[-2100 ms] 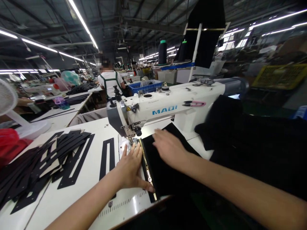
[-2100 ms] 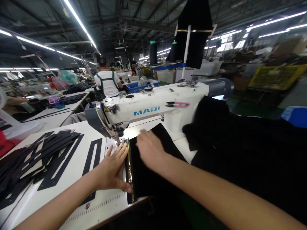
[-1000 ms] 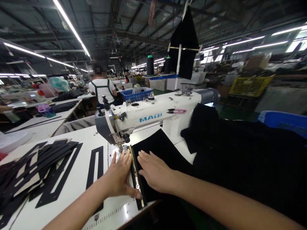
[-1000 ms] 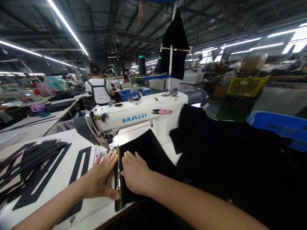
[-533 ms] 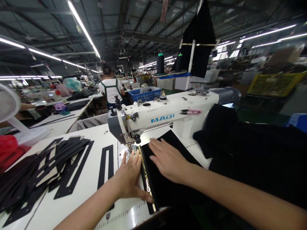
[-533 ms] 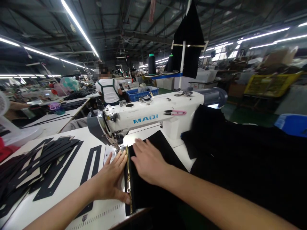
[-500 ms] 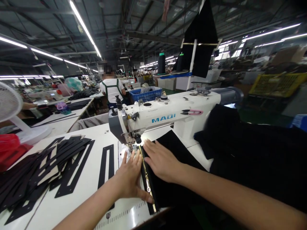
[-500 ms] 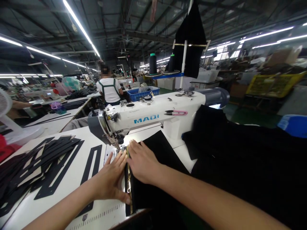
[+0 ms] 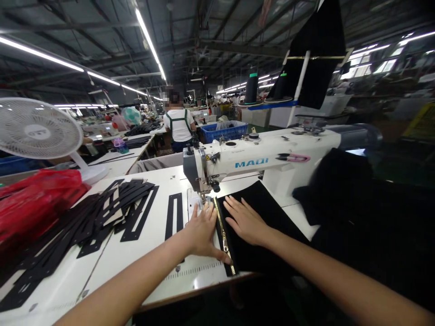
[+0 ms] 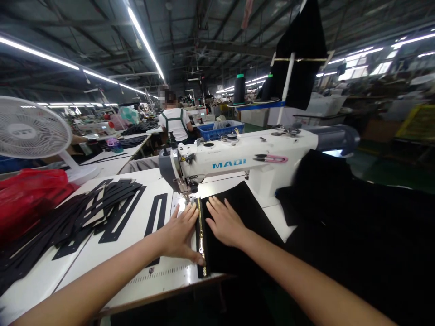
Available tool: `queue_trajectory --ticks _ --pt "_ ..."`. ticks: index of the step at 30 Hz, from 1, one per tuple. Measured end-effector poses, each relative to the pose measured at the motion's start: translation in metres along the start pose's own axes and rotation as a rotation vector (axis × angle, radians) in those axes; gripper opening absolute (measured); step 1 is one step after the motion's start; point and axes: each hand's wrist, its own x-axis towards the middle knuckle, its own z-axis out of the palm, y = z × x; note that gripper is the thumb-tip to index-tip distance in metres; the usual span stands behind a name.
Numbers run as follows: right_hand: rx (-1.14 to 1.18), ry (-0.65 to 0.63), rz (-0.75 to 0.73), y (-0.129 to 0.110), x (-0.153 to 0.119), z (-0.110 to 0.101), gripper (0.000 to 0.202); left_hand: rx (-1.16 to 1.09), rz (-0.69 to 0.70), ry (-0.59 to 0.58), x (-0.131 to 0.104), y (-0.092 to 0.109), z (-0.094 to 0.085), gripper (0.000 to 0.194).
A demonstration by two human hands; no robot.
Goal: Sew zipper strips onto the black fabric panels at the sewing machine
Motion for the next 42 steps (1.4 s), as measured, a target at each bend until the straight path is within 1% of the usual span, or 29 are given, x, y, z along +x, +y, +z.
queue_trajectory --ticks 2,4,5,6,8,10,11,13,14,16,18,19,21,24,25,27,29,31,34,37,39,42 --pt "0.029 -0.035 0.019 -0.007 -0.002 0.008 0.053 -0.031 0.052 0.047 -0.024 0.008 0.004 0.114" --pt "0.034 -0.043 0.023 -0.005 -0.003 0.013 0.054 -0.061 0.171 0.06 -0.055 0.013 0.01 0.096" --pt "0.034 -0.043 0.019 -0.003 -0.003 0.013 0.054 -0.065 0.222 0.065 -0.071 0.012 0.013 0.086" --pt "0.033 -0.046 0.017 -0.002 -0.003 0.012 0.053 -0.06 0.239 0.085 -0.086 0.009 0.017 0.079" --pt "0.023 -0.046 0.019 -0.003 -0.001 0.005 0.052 -0.019 0.139 0.21 -0.11 -0.003 0.026 0.076" --pt "0.017 -0.015 -0.016 -0.008 0.003 -0.002 0.047 0.041 0.01 0.342 -0.126 -0.018 0.037 0.079" --pt "0.024 0.009 -0.054 -0.012 0.006 -0.005 0.045 0.066 -0.021 0.374 -0.132 -0.024 0.043 0.08" --pt "0.06 0.032 -0.116 -0.02 0.013 -0.006 0.044 0.097 -0.032 0.383 -0.138 -0.031 0.054 0.081" --pt "0.085 0.018 -0.127 -0.023 0.017 -0.004 0.046 0.105 -0.033 0.392 -0.14 -0.031 0.058 0.081" --pt "0.13 -0.04 -0.102 -0.025 0.023 0.001 0.053 0.121 -0.044 0.436 -0.141 -0.03 0.064 0.08" --pt "0.16 -0.072 -0.086 -0.021 0.027 0.007 0.059 0.139 -0.062 0.489 -0.14 -0.028 0.066 0.083" --pt "0.177 -0.065 -0.095 -0.018 0.028 0.01 0.062 0.145 -0.061 0.502 -0.14 -0.028 0.066 0.087" --pt "0.224 0.01 -0.099 -0.011 0.027 0.014 0.062 0.141 -0.041 0.5 -0.139 -0.031 0.064 0.089" --pt "0.233 0.162 -0.057 0.0 0.022 0.02 0.049 0.081 -0.032 0.492 -0.141 -0.036 0.065 0.081" --pt "0.206 0.182 -0.043 0.002 0.02 0.022 0.046 0.057 -0.042 0.5 -0.141 -0.037 0.066 0.077" --pt "0.127 0.166 -0.036 0.004 0.016 0.025 0.043 0.019 -0.058 0.526 -0.138 -0.038 0.07 0.072" --pt "0.072 0.135 -0.039 0.002 0.014 0.025 0.043 -0.004 -0.069 0.549 -0.131 -0.039 0.072 0.066" --pt "0.041 0.116 -0.038 -0.001 0.015 0.023 0.045 -0.022 -0.093 0.569 -0.119 -0.042 0.068 0.059" --pt "0.031 0.093 -0.024 -0.006 0.018 0.015 0.048 -0.032 -0.138 0.58 -0.095 -0.05 0.052 0.043" --pt "0.025 0.073 0.007 -0.012 0.017 0.01 0.05 -0.017 -0.165 0.592 -0.079 -0.06 0.04 0.038" --pt "0.026 0.059 0.029 -0.019 0.009 0.01 0.05 0.0 -0.175 0.634 -0.078 -0.063 0.042 0.037" --pt "0.028 0.028 0.033 -0.032 -0.009 0.012 0.051 0.002 -0.17 0.673 -0.085 -0.058 0.059 0.038"
